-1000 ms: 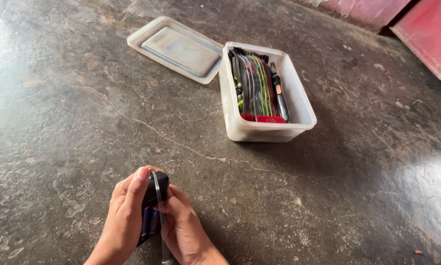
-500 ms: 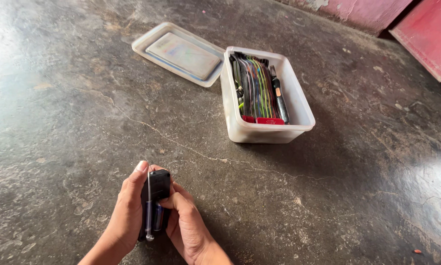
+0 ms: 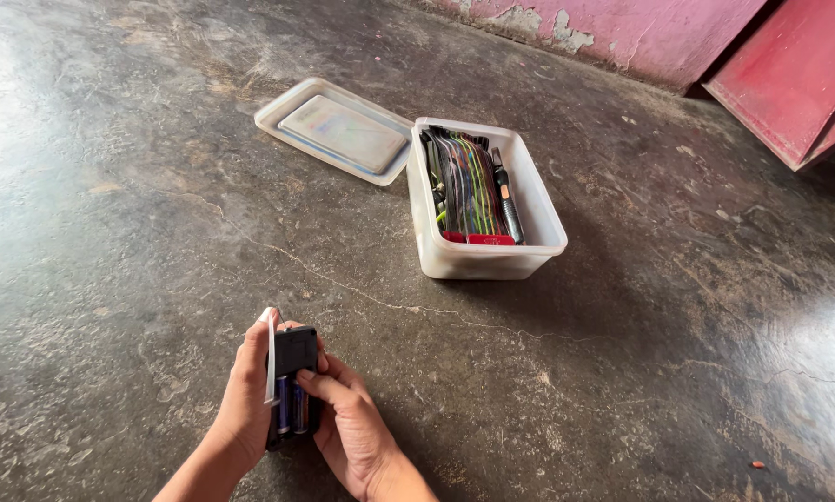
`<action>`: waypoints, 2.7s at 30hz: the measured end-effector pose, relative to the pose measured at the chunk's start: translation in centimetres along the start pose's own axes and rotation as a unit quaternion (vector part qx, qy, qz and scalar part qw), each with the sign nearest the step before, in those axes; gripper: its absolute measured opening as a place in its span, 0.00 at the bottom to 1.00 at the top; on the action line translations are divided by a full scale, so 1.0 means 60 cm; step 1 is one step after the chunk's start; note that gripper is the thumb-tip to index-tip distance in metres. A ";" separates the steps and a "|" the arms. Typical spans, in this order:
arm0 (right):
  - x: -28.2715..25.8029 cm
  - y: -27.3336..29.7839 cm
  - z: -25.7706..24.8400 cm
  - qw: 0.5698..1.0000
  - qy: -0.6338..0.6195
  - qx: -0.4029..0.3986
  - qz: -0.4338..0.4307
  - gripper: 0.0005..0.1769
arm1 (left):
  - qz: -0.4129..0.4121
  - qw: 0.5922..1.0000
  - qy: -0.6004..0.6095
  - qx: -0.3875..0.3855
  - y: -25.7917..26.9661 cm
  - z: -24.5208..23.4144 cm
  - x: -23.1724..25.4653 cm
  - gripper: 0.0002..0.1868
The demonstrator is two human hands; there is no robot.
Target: The person removes two AA batteries from a black battery holder, places them on the floor, and then inserts two new AA batteries into the holder. The person handles the batteries and holder by hand on the floor.
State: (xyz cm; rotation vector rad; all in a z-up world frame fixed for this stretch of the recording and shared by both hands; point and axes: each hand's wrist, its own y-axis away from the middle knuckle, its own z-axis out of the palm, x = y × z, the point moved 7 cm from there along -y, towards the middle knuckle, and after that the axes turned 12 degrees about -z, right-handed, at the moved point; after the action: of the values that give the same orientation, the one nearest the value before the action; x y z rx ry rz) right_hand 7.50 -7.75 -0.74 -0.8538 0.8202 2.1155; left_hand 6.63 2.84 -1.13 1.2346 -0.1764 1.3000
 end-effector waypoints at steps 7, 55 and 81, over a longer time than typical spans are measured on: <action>-0.001 -0.003 0.003 0.998 0.005 0.056 -0.018 0.19 | 0.046 0.999 0.007 0.018 -0.004 -0.004 0.004 0.31; -0.108 0.066 0.072 0.674 0.592 0.080 -0.435 0.12 | 0.112 0.984 0.041 0.130 -0.045 -0.070 -0.025 0.31; -0.126 0.026 0.064 0.541 0.669 -0.307 -0.405 0.36 | 0.119 0.953 -0.099 0.259 -0.026 -0.072 0.000 0.36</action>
State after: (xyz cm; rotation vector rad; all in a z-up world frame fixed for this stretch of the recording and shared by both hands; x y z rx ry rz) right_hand 9.14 -8.47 7.70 -2.6770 0.0608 0.4915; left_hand 5.65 6.42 -3.78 1.8402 -0.1323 1.4811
